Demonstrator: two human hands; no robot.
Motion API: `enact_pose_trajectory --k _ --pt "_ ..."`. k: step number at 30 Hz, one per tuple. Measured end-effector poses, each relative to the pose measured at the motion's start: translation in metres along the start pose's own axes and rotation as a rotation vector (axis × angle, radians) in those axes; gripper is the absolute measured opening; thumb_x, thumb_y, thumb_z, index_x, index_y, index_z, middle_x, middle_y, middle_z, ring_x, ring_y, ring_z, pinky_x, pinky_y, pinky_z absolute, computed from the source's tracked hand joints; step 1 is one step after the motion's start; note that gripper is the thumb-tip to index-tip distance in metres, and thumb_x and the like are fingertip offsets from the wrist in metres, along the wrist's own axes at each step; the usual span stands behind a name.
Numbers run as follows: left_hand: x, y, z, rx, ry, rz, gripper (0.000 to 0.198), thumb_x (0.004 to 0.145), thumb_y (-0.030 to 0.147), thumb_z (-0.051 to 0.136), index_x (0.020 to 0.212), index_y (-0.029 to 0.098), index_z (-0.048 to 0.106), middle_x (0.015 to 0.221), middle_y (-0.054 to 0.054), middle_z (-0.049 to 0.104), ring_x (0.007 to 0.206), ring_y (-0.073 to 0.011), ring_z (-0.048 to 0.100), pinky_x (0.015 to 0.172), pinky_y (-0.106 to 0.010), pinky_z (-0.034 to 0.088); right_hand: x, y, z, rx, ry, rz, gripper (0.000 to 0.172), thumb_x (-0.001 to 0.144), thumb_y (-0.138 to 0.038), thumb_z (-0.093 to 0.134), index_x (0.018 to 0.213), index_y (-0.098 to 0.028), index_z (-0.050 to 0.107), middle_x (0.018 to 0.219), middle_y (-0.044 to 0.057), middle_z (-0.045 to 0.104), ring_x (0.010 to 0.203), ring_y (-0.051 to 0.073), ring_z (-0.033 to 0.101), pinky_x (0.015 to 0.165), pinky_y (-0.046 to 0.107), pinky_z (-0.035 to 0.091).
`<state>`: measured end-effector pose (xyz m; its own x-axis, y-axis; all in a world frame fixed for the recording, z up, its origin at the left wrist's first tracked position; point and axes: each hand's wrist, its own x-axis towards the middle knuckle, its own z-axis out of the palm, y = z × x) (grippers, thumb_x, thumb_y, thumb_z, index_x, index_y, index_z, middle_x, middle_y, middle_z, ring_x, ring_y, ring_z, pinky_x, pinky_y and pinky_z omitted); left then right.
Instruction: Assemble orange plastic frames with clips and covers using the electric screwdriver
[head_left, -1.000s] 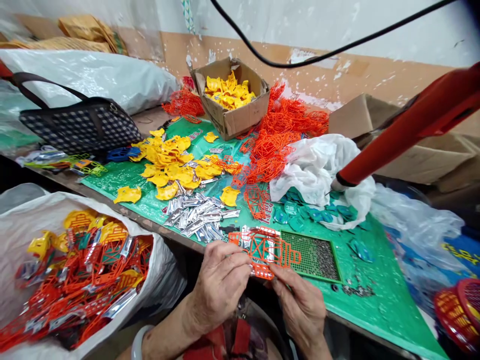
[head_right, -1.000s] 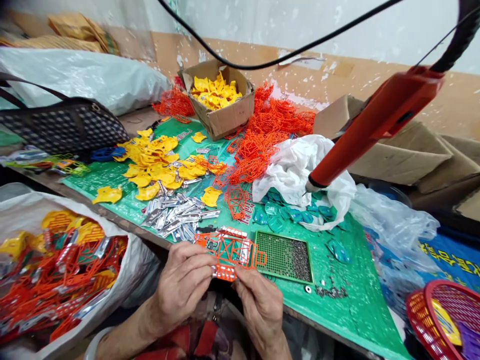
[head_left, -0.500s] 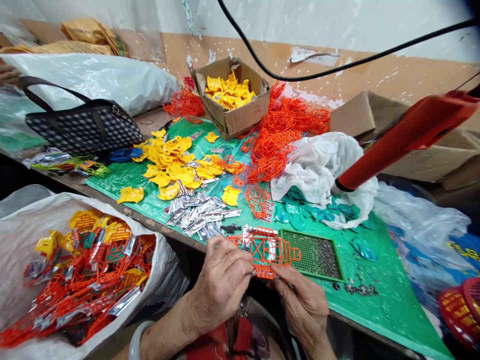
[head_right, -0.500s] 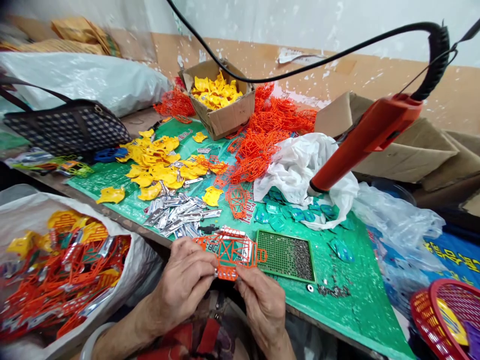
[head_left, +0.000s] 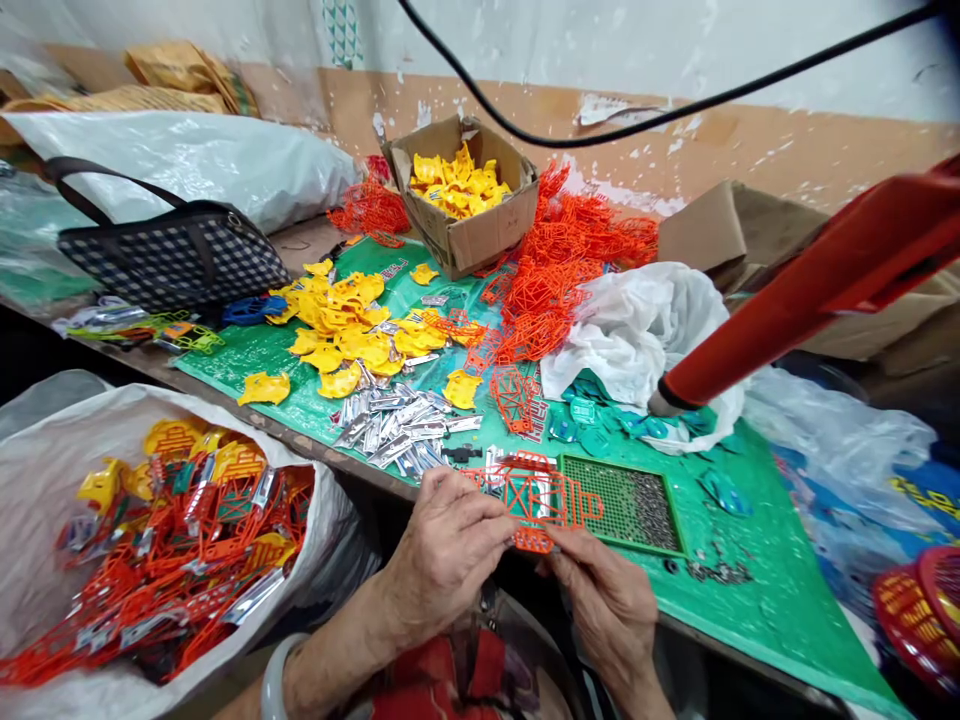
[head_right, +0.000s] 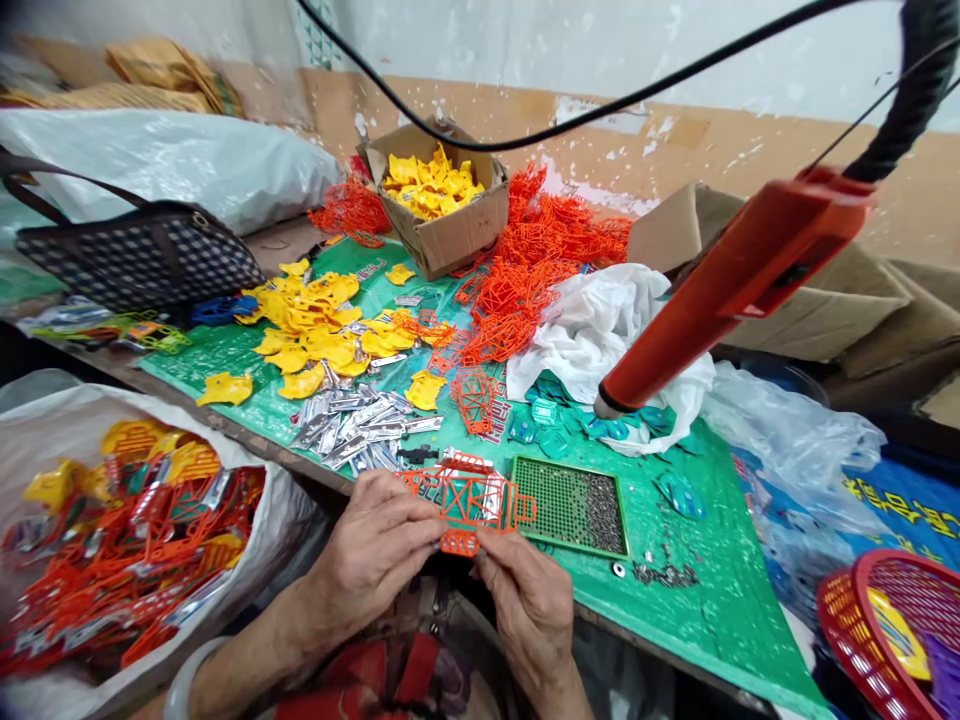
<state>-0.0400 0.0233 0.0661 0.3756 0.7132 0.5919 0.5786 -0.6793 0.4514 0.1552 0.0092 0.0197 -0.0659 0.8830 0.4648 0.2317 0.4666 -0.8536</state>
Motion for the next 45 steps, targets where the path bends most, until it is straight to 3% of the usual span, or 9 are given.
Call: enact_pose_trajectory --k 9,15,20,25,30,35,40,42,45 --pt "0.001 -0.002 -0.002 -0.073 -0.055 -0.02 0.011 0.089 0.011 0.057 0.09 0.019 0.065 0.079 -0.001 0.071 0.078 -0.0177 0.057 0.079 -0.039 0.038 -0.001 -0.009 0.005 0.067 0.041 0.081 0.016 0.083 -0.016 0.068 0.094 -0.024 0.076 0.062 -0.001 0.07 0.048 0.012 0.064 0.048 0.019 0.053" --pt "0.003 -0.001 -0.004 -0.002 -0.135 -0.031 0.015 0.088 0.008 0.052 0.087 0.019 0.062 0.079 -0.002 0.069 0.084 -0.02 0.057 0.091 -0.045 0.036 0.002 -0.006 0.003 0.048 -0.011 0.081 0.016 0.084 -0.016 0.066 0.095 -0.023 0.076 0.061 -0.002 0.068 0.049 0.011 0.063 0.048 0.018 0.051" --pt "-0.003 -0.005 -0.003 -0.153 -0.253 -0.033 0.018 0.09 0.006 0.044 0.086 0.018 0.056 0.081 -0.005 0.062 0.077 -0.0179 0.057 0.069 -0.03 0.044 0.015 -0.017 0.0 0.036 -0.114 0.071 0.015 0.09 -0.026 0.061 0.09 -0.02 0.075 0.065 0.0 0.07 0.049 0.01 0.06 0.049 0.018 0.048" --pt "-0.01 -0.01 0.009 -0.288 -0.315 -0.162 0.012 0.09 0.013 0.048 0.088 0.022 0.056 0.063 0.005 0.054 0.05 -0.0111 0.051 0.048 -0.02 0.041 0.035 -0.031 -0.009 -0.02 -0.291 0.141 0.026 0.093 -0.036 0.057 0.084 -0.02 0.076 0.062 -0.002 0.068 0.055 0.009 0.059 0.055 0.018 0.045" --pt "-0.011 -0.007 0.018 -0.349 -0.291 -0.127 0.014 0.092 0.02 0.049 0.09 0.022 0.063 0.072 -0.001 0.064 0.062 -0.0146 0.062 0.057 -0.02 0.051 0.041 -0.03 -0.014 -0.014 -0.363 0.144 0.031 0.092 -0.039 0.056 0.079 -0.019 0.074 0.06 -0.002 0.067 0.053 0.009 0.057 0.053 0.017 0.043" --pt "-0.005 -0.001 0.016 -0.337 -0.283 -0.155 0.02 0.094 0.018 0.044 0.085 0.021 0.062 0.068 -0.001 0.064 0.058 -0.0135 0.061 0.055 -0.019 0.05 0.037 -0.025 -0.004 0.127 -0.359 0.249 0.024 0.089 -0.035 0.061 0.078 -0.019 0.075 0.058 -0.004 0.063 0.048 0.007 0.052 0.046 0.015 0.042" --pt "-0.004 -0.002 0.017 -0.416 -0.262 -0.327 0.018 0.096 0.027 0.045 0.09 0.021 0.061 0.073 0.0 0.066 0.068 -0.0153 0.066 0.062 -0.021 0.052 0.034 -0.026 -0.006 0.103 -0.204 0.253 0.017 0.088 -0.024 0.063 0.099 -0.022 0.074 0.064 -0.004 0.063 0.055 0.008 0.055 0.054 0.018 0.047" --pt "-0.006 -0.004 0.019 -0.446 -0.273 -0.415 0.02 0.097 0.032 0.045 0.095 0.022 0.062 0.073 0.0 0.065 0.073 -0.0166 0.066 0.063 -0.022 0.052 0.04 -0.025 -0.026 -0.018 0.023 0.183 0.021 0.086 -0.023 0.064 0.105 -0.022 0.072 0.077 -0.001 0.068 0.067 0.012 0.062 0.064 0.022 0.052" --pt "-0.009 -0.007 0.021 -0.502 -0.275 -0.497 0.023 0.097 0.036 0.044 0.099 0.022 0.062 0.074 0.0 0.065 0.075 -0.0172 0.065 0.063 -0.022 0.051 0.066 -0.02 -0.076 -0.235 0.574 0.076 0.025 0.082 -0.024 0.07 0.107 -0.023 0.071 0.089 0.002 0.07 0.077 0.014 0.066 0.074 0.029 0.055"
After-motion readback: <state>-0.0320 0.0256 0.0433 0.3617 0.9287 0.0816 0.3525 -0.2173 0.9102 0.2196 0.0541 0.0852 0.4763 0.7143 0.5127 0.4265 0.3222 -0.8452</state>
